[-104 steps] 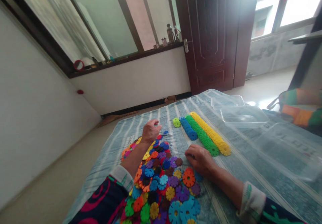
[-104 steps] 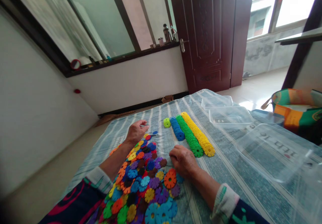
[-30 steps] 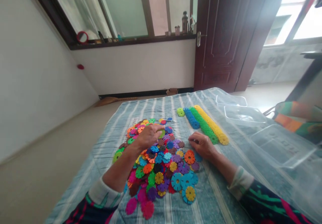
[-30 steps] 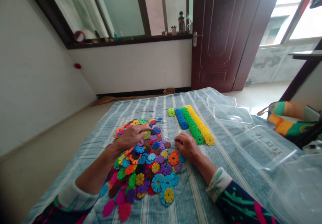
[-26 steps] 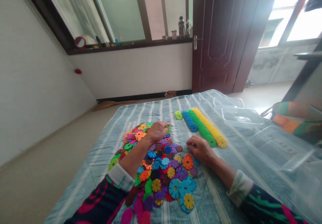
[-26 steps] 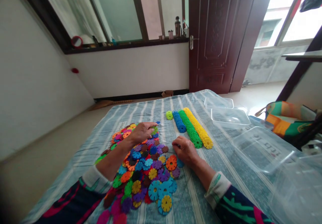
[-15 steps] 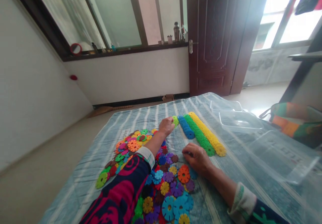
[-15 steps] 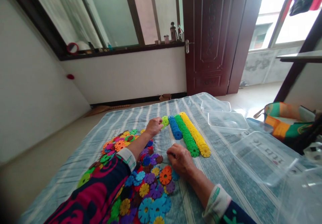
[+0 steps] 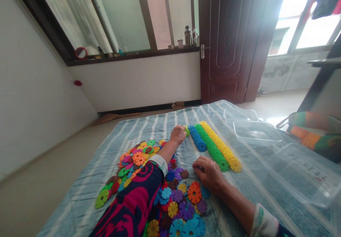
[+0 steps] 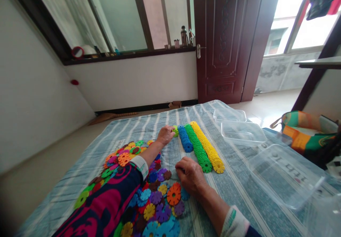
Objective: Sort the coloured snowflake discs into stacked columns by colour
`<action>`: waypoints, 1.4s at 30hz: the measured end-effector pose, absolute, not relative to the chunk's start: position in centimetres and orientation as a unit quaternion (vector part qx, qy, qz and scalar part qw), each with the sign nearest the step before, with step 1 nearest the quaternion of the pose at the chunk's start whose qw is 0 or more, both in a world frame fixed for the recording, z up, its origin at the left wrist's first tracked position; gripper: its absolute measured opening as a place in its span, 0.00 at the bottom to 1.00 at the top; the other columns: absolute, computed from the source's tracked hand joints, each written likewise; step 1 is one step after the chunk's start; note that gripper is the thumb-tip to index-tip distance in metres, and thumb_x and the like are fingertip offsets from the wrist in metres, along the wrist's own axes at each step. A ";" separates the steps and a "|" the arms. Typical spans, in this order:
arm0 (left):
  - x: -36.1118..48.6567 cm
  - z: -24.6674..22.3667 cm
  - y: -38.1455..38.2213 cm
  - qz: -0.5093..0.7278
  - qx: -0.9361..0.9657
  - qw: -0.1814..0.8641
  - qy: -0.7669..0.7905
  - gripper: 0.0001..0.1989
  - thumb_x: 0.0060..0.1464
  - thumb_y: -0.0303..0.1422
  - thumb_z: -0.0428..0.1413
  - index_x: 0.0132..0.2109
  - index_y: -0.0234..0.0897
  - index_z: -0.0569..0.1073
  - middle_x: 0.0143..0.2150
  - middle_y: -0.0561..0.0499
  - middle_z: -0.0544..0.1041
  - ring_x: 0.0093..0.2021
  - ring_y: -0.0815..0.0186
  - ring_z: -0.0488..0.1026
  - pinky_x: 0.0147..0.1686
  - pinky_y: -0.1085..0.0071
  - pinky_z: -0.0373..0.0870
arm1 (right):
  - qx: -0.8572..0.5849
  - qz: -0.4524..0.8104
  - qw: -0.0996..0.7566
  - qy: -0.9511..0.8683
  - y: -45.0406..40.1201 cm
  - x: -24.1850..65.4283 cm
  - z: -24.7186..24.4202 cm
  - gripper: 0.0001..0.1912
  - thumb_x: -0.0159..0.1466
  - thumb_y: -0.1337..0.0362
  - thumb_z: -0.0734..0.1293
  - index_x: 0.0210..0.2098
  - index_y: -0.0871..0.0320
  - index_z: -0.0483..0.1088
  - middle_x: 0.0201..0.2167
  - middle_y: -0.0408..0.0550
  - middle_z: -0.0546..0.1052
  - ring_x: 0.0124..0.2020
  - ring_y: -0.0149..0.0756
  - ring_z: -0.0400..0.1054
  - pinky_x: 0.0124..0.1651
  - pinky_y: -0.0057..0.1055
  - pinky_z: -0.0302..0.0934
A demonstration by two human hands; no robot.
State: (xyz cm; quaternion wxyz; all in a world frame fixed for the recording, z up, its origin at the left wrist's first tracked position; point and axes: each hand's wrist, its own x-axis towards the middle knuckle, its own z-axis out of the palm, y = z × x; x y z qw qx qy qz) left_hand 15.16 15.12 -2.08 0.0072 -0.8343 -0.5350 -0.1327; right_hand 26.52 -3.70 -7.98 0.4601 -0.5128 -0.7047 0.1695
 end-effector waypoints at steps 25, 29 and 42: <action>14.9 -2.2 13.7 -0.136 -0.803 0.018 -0.581 0.19 0.50 0.38 0.57 0.49 0.37 0.71 0.47 0.43 0.76 0.47 0.57 0.75 0.43 0.68 0.69 | -0.511 0.161 0.472 -0.700 -3.7 26.4 -7.9 0.08 0.58 0.72 0.63 0.28 0.54 0.72 0.28 0.43 0.73 0.33 0.32 0.68 0.37 0.26 0.59; 15.0 -2.7 13.7 -0.132 -0.791 0.011 -0.598 0.20 0.50 0.40 0.57 0.49 0.36 0.69 0.45 0.41 0.78 0.46 0.56 0.75 0.40 0.67 0.69 | -0.510 0.163 0.472 -0.700 -3.6 26.4 -8.0 0.08 0.58 0.72 0.63 0.28 0.55 0.72 0.29 0.44 0.73 0.33 0.32 0.68 0.37 0.26 0.59; 15.2 -2.3 13.6 -0.127 -0.782 -0.019 -0.609 0.21 0.51 0.37 0.56 0.53 0.39 0.67 0.43 0.44 0.80 0.46 0.58 0.76 0.40 0.69 0.67 | -0.512 0.164 0.466 -0.703 -3.5 26.5 -8.2 0.08 0.58 0.72 0.63 0.28 0.55 0.72 0.28 0.44 0.73 0.33 0.32 0.68 0.37 0.26 0.59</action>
